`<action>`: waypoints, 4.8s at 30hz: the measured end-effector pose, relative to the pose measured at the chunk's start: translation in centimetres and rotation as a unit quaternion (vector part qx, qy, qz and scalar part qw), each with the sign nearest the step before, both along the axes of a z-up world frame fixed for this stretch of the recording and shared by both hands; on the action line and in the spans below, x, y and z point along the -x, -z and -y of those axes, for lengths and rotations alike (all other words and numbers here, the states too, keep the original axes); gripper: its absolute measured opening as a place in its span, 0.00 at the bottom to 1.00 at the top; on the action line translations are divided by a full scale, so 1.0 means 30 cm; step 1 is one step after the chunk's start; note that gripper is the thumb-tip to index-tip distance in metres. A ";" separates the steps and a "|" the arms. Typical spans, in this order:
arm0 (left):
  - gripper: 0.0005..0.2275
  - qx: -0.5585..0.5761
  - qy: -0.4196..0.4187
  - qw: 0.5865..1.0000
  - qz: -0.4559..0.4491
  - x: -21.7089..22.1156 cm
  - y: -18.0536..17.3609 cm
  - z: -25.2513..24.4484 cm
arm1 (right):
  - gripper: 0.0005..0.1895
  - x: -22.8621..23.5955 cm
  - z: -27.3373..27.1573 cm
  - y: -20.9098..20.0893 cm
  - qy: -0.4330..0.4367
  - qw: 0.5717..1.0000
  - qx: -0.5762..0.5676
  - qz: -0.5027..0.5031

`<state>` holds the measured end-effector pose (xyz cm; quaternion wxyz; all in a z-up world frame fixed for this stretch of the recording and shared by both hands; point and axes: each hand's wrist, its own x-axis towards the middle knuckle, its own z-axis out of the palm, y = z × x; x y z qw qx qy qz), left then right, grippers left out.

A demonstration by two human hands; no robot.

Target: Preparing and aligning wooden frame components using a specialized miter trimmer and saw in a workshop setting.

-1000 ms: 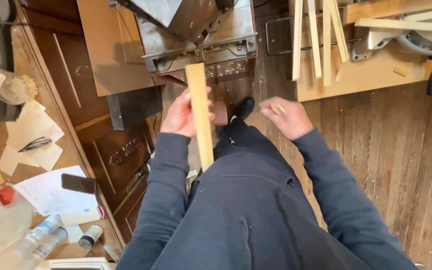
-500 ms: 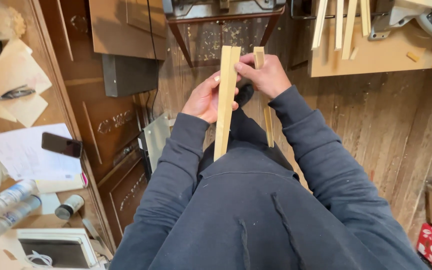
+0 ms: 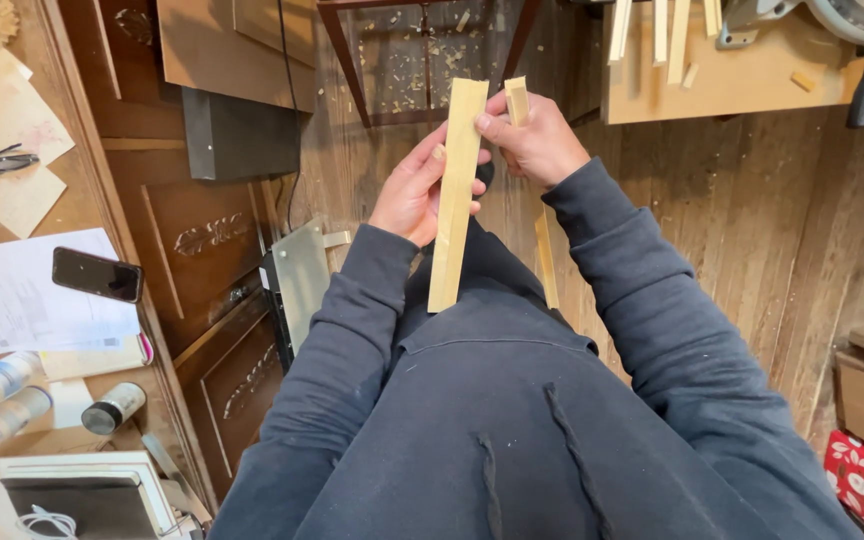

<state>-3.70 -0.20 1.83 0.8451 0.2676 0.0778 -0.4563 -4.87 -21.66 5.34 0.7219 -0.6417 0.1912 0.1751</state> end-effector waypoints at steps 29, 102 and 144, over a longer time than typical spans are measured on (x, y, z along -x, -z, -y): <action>0.17 -0.372 -0.013 0.355 0.857 -0.220 -0.369 0.259 | 0.08 0.538 1.044 0.199 0.258 0.915 0.301 -0.071; 0.12 -0.138 0.514 0.825 0.191 -0.157 0.015 0.261 | 0.19 0.165 0.713 -0.110 -0.089 0.956 0.229 -0.162; 0.15 -0.467 0.130 0.861 0.156 -0.387 0.721 1.059 | 0.10 0.300 1.117 0.167 0.242 0.954 0.085 -0.153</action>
